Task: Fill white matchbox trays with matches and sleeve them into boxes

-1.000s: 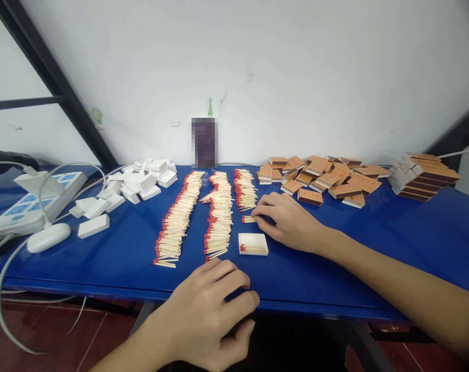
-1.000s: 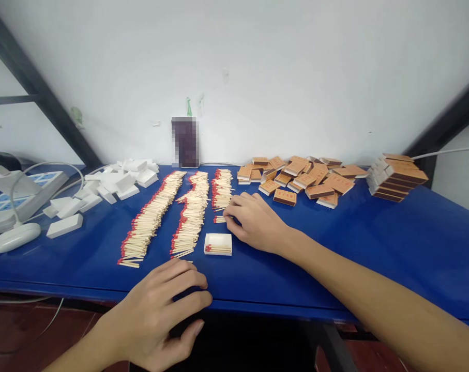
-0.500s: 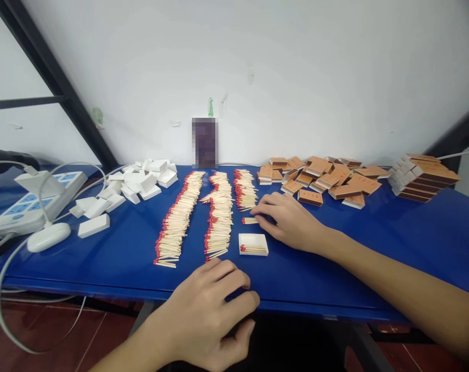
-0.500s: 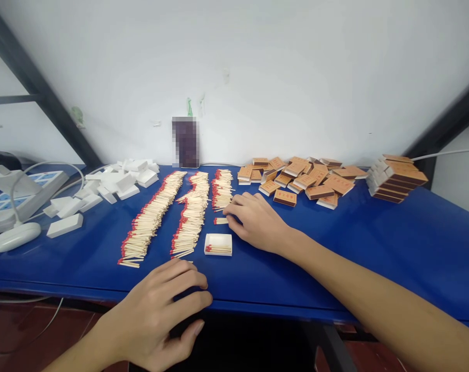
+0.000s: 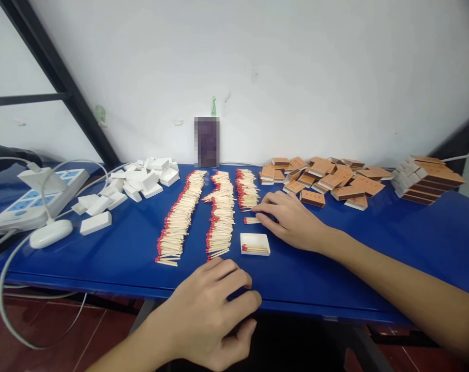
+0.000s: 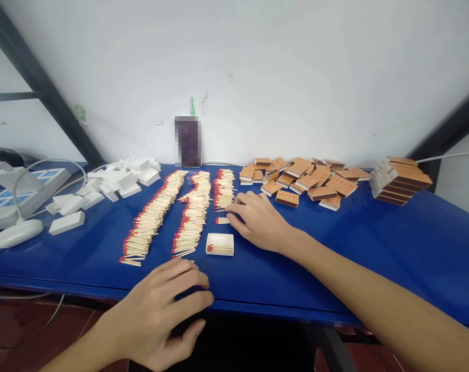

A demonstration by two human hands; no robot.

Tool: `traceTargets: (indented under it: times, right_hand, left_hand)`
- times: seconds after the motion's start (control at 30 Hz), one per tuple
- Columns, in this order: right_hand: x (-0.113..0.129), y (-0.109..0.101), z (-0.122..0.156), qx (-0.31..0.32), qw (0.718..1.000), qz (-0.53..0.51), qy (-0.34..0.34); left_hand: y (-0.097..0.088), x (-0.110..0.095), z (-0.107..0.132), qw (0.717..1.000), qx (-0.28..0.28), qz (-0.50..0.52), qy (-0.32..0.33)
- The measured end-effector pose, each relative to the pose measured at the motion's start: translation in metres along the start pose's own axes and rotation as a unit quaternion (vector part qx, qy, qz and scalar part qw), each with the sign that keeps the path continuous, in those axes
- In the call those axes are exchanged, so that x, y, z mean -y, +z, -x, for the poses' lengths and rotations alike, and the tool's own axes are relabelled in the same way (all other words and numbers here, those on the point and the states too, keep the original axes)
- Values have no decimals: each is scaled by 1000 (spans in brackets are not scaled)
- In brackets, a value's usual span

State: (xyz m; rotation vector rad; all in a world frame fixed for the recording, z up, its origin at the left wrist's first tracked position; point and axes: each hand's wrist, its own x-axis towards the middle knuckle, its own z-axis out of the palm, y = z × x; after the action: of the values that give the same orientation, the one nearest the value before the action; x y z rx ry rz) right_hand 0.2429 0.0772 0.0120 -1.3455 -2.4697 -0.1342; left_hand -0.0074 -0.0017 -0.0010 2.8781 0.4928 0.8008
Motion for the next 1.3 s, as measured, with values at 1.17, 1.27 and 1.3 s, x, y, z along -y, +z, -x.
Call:
traceTargets:
  times: [1.17,1.27,1.3]
  right_hand:
    - [-12,13,-2,-51,998,-42,-23]
    - [-15,15,-2,-55,997,-56,-26]
    - [-16,16,-3,-55,996,-59,-26]
  left_hand:
    - [0,0,1,1000,2,-3,0]
    - [0,0,0,1000,-1,-4,1]
    - [0,0,0,1000,-2,-4,1]
